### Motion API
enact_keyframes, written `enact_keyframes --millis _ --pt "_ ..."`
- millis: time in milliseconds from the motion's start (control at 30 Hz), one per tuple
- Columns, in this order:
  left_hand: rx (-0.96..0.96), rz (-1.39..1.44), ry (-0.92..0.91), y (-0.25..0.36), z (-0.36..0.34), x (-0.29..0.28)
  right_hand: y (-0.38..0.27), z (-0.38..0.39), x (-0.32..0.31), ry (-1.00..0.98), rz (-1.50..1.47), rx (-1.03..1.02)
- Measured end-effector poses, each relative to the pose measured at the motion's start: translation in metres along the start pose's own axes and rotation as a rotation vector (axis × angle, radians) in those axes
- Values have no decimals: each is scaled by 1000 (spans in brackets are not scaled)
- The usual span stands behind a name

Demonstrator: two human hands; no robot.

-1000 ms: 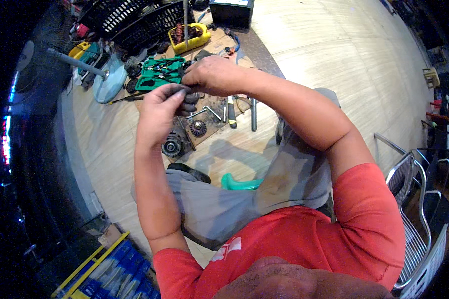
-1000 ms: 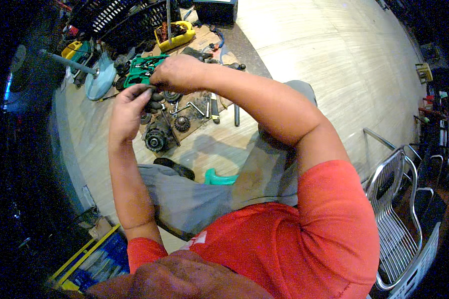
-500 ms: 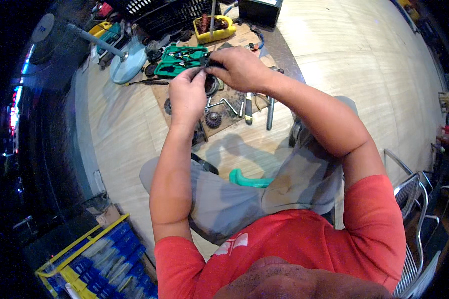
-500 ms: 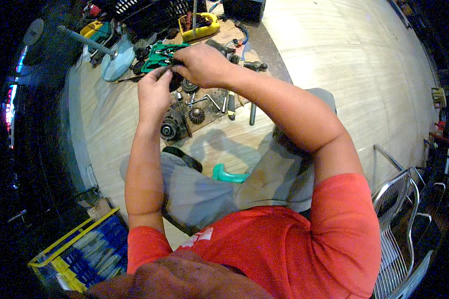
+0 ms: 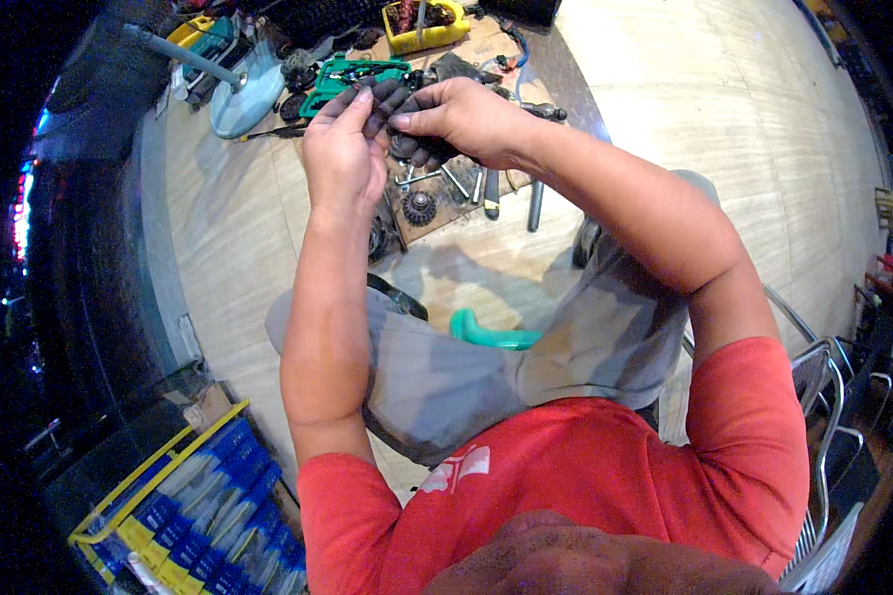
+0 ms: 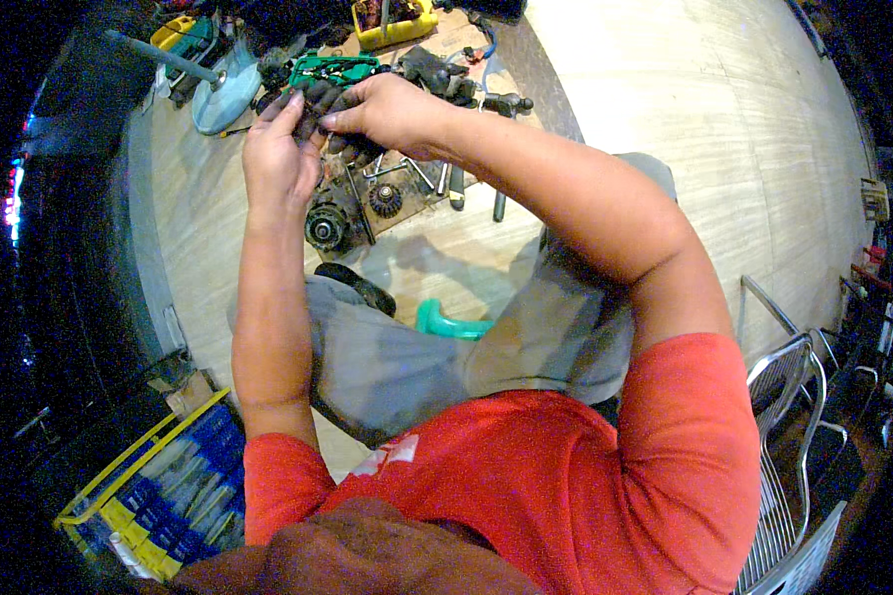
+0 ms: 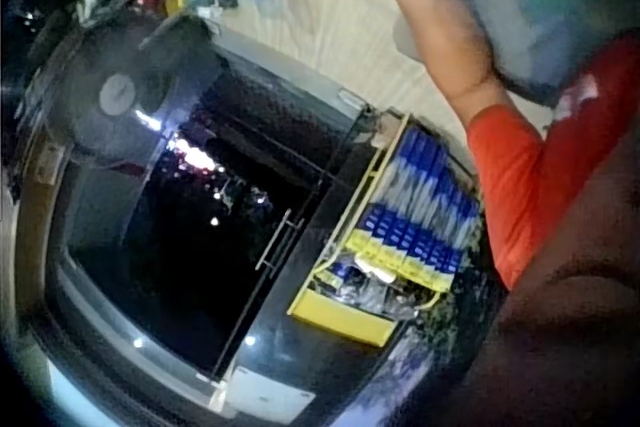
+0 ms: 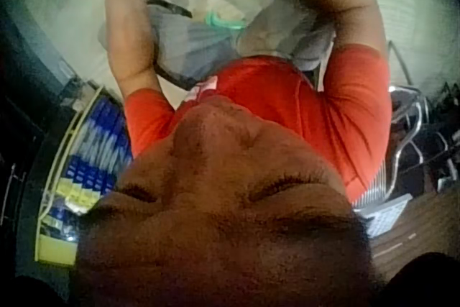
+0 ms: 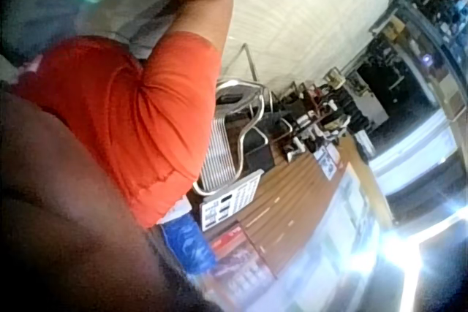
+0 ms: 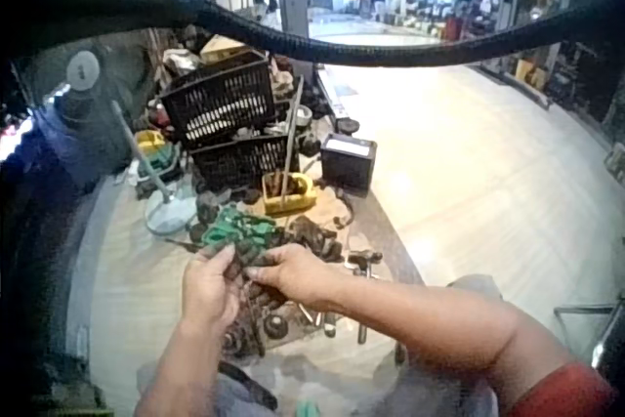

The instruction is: The person holds a mechanical component with copper windings and a gear, rotating it and pulling a small part off the assembly by hand while sitting at a cluttered workspace.

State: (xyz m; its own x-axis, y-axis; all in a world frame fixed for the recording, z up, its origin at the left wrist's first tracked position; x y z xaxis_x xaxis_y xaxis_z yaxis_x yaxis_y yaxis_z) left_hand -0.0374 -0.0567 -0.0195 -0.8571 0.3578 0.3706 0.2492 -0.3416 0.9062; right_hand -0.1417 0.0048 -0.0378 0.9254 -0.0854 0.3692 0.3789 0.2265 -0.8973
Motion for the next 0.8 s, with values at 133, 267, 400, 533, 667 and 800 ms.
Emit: enact_keyframes --millis 133,267,400,533,667,800 --pt "20 44 32 2 -5 -4 5 9 6 -15 -151 132" --pt "30 90 -14 5 -9 -6 15 5 4 -45 -139 134" --pt "31 69 9 4 -9 -9 14 4 9 -95 -105 140" --pt "42 53 -22 7 -7 -6 12 4 10 -136 -80 98" --pt "43 38 -29 10 -6 -6 12 3 10 -187 -110 80" --pt "96 102 -51 22 -10 -14 4 7 11 -240 45 102"
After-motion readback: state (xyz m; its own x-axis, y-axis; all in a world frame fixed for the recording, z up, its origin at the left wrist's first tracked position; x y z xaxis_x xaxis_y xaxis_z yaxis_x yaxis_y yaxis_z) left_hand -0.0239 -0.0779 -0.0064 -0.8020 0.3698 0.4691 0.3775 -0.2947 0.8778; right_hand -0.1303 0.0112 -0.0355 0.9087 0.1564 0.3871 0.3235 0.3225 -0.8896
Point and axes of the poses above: each hand's wrist, its own z-axis away from the middle knuckle, its own x-axis out of the palm, y = z × x, the point moved 7 cm from there along -z, towards the middle knuckle, and after that the axes turned 8 degrees about -z, right-handed, at the moved point
